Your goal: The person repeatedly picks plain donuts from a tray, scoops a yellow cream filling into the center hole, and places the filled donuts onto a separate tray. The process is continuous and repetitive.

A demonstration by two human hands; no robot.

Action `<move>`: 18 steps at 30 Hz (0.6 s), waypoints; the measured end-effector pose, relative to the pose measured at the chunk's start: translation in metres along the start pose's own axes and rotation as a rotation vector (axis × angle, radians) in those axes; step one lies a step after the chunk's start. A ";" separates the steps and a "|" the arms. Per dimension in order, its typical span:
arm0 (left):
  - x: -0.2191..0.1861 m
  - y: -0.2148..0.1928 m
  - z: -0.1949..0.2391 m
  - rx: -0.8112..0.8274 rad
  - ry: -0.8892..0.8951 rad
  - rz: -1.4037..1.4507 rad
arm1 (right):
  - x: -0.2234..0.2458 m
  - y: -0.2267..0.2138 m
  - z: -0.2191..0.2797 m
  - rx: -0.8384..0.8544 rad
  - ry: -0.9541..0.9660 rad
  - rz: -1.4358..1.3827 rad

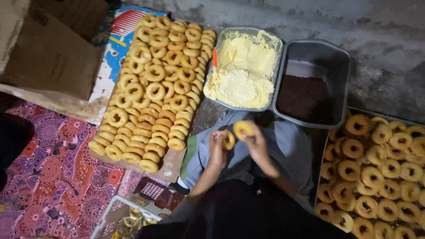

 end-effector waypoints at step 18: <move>-0.070 0.043 -0.045 0.064 -0.203 0.401 | 0.087 0.050 -0.158 0.234 -0.592 1.056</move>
Point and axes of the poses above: each hand's wrist, its own z-axis away from the middle knuckle, its own y-axis out of the palm, x = y × z, the point moved 7 cm from there along -z, towards the middle knuckle, and after that the axes turned 3 degrees about -z, right-handed, at the moved point
